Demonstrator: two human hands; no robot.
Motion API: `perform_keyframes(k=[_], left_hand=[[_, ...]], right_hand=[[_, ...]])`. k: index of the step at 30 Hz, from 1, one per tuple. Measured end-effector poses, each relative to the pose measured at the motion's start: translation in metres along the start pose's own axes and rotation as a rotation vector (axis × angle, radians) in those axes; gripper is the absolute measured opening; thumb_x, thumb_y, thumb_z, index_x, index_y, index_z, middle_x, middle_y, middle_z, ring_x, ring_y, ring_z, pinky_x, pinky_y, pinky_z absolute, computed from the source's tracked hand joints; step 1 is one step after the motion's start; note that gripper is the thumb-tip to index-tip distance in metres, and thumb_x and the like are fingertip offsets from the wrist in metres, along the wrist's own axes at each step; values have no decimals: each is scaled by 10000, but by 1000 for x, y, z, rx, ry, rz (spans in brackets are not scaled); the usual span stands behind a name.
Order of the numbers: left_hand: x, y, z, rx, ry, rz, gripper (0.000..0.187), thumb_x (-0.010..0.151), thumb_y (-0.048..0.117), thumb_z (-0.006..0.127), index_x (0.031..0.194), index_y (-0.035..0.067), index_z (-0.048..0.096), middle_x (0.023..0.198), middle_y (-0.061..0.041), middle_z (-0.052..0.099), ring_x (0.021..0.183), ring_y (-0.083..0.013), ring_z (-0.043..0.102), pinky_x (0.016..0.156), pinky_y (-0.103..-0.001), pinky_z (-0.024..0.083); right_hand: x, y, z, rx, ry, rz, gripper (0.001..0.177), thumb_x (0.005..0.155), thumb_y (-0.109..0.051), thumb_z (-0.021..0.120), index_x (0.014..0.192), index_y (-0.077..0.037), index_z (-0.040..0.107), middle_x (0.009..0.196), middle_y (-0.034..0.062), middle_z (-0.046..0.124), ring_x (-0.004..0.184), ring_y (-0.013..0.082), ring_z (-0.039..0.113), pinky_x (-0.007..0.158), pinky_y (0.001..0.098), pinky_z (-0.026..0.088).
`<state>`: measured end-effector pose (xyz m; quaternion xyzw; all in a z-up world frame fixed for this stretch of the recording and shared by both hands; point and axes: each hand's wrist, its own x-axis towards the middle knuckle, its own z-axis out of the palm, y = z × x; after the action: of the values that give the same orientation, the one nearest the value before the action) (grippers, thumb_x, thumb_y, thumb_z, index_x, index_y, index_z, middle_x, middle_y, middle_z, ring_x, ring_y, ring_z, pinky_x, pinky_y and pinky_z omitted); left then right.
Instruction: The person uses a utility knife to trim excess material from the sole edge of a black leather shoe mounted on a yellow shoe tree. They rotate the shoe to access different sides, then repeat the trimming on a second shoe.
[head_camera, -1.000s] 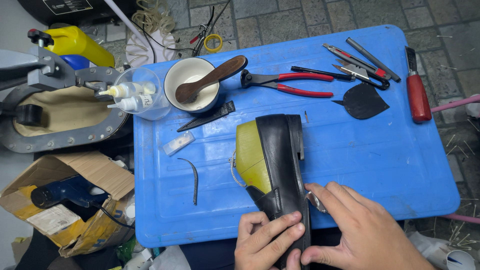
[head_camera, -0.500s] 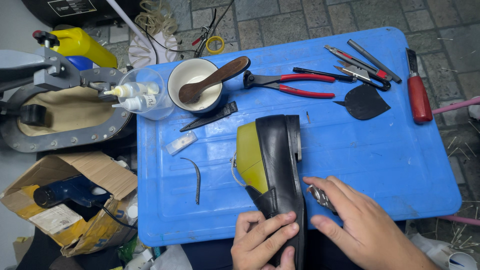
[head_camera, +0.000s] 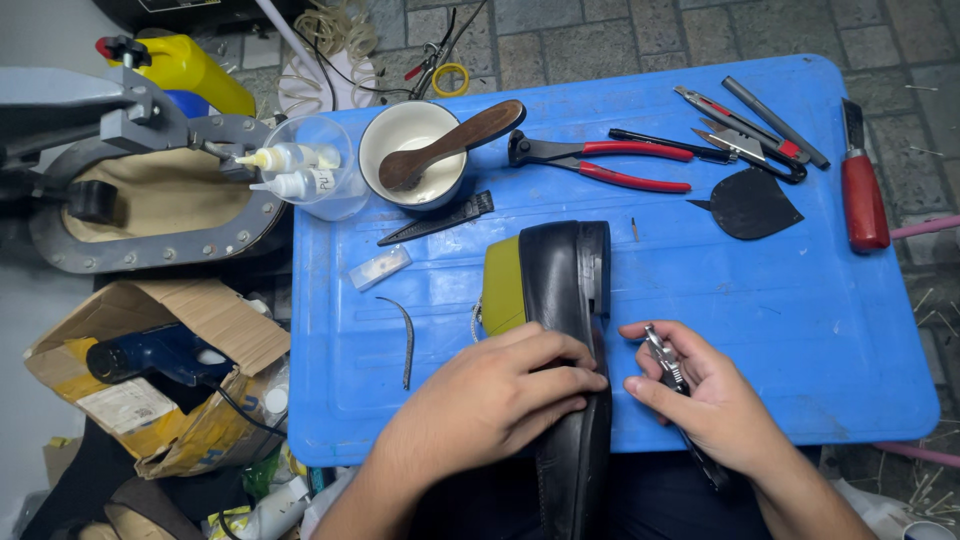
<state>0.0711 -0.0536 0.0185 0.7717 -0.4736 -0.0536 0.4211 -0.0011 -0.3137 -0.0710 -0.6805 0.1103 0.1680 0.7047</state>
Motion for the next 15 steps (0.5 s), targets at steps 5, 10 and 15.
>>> perform_keyframes(k=[5, 10, 15], left_hand=[[23, -14, -6, 1, -175, 36, 120, 931, 170, 726, 1039, 119, 727, 1003, -54, 657, 966, -268, 682, 813, -395, 544], [25, -26, -13, -161, -220, 85, 136, 922, 166, 694, 1038, 101, 726, 1007, -55, 656, 969, -264, 684, 842, -376, 563], [24, -28, -7, -59, -197, 148, 163, 877, 168, 726, 1022, 93, 717, 977, -45, 650, 989, -256, 673, 836, -383, 558]], right_hand=[[5, 7, -10, 87, -28, -39, 475, 869, -37, 685, 1328, 12, 573, 843, 11, 491, 645, 90, 523, 541, 252, 465], [8, 13, -14, 157, -29, -67, 463, 902, -39, 632, 1352, 32, 549, 886, 32, 525, 653, 100, 540, 544, 273, 485], [5, 9, -11, 135, 0, -35, 525, 912, -32, 629, 1430, 6, 551, 907, 50, 526, 677, 116, 552, 577, 267, 488]])
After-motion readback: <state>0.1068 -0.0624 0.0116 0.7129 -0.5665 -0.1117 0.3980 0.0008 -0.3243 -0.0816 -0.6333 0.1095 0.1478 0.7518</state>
